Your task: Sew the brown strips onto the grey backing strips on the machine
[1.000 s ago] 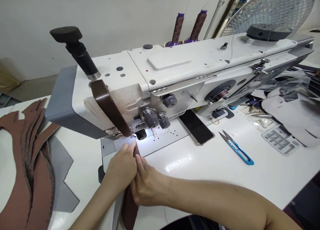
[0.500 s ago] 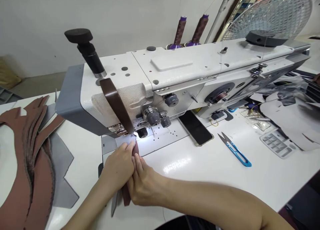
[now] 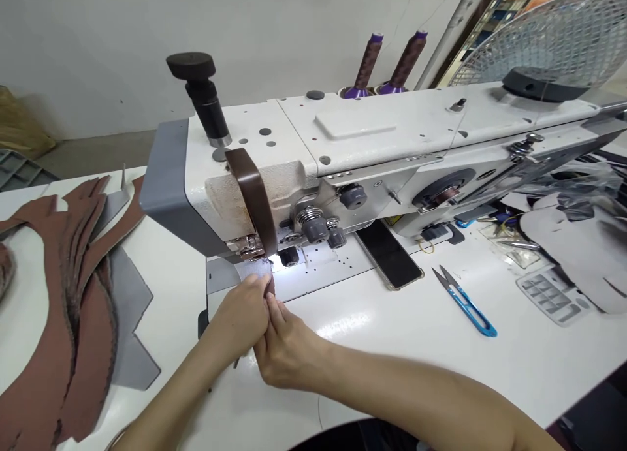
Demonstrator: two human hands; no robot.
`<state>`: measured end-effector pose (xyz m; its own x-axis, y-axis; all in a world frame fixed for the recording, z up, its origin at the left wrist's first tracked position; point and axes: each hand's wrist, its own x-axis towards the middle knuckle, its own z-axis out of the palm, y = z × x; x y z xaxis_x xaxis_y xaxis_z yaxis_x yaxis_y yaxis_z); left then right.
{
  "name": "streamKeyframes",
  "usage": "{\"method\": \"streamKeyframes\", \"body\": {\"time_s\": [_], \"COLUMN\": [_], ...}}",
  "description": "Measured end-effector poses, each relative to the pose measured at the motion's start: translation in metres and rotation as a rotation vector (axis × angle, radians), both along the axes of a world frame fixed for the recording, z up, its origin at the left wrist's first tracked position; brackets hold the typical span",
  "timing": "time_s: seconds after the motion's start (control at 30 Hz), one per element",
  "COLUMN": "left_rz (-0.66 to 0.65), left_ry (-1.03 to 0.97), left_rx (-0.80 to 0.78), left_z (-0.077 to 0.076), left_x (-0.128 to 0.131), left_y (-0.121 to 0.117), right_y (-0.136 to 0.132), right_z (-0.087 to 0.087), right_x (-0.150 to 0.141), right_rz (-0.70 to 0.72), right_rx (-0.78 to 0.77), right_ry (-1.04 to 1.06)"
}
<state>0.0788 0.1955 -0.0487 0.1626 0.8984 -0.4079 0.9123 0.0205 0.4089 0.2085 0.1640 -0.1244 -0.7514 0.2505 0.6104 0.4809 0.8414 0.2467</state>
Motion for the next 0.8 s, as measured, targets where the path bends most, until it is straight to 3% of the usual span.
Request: {"method": "streamKeyframes", "body": {"time_s": [0.27,0.7,0.8], "left_rz": [0.004,-0.123,-0.096], "left_ry": [0.019,0.056,0.033], "left_rx": [0.000,0.084,0.128], "left_z": [0.000,-0.008,-0.010], "left_x": [0.002,-0.003,-0.002], "left_y": [0.001,0.008,0.005], "right_y": [0.006,0.022,0.019], "right_z": [-0.005,0.007,0.009], "right_x": [0.001,0.003,0.004], "right_rz": [0.016,0.001,-0.030], "right_rx": [-0.011,0.015,-0.002], "right_ry": [-0.033,0.026,0.054]}}
